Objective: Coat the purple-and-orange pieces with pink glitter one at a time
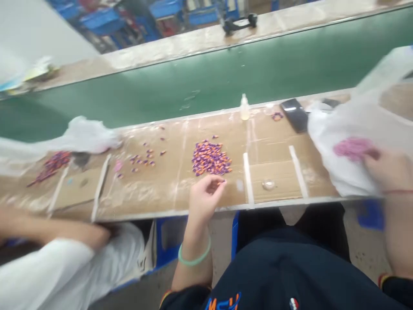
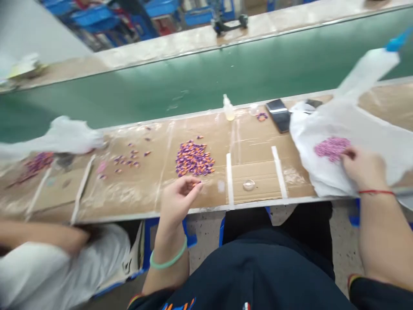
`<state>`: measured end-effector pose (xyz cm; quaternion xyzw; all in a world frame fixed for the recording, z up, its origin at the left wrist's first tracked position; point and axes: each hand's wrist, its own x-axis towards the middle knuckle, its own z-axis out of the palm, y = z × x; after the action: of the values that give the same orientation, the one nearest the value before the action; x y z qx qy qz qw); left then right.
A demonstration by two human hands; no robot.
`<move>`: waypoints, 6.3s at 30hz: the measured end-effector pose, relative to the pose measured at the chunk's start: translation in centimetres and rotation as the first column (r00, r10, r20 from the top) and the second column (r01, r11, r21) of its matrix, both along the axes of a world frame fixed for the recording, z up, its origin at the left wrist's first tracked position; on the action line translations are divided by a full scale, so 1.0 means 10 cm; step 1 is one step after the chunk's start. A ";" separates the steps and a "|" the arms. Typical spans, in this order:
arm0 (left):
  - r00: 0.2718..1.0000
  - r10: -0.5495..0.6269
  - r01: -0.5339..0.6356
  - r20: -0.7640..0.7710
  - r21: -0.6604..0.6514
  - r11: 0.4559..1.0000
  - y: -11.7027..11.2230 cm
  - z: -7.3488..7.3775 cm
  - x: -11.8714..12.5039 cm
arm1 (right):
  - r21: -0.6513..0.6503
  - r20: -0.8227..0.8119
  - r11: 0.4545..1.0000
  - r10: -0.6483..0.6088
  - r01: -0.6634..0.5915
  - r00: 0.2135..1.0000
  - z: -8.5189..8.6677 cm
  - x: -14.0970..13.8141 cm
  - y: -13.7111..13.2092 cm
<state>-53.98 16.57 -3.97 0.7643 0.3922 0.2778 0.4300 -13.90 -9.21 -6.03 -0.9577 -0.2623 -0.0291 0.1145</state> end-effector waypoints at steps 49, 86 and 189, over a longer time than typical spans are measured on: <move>0.988 -0.133 0.150 0.083 -0.252 0.956 -0.17 -0.16 0.23 | 0.511 -0.439 0.821 -0.007 0.256 0.898 0.22 -0.13 -0.01; 0.792 -0.336 0.532 0.510 -0.306 0.789 -0.61 0.29 0.69 | 0.971 -0.238 0.221 0.887 0.090 0.396 0.54 -1.60 0.66; 0.906 -0.241 0.398 0.348 -0.509 0.763 -0.41 -0.26 0.17 | -0.156 -0.223 0.361 0.894 -0.919 0.389 0.54 -1.65 1.09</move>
<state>-52.28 12.46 -6.53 0.6131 0.2593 0.1680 0.7271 -30.42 1.64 -0.61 -0.6605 -0.7412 0.1202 0.0008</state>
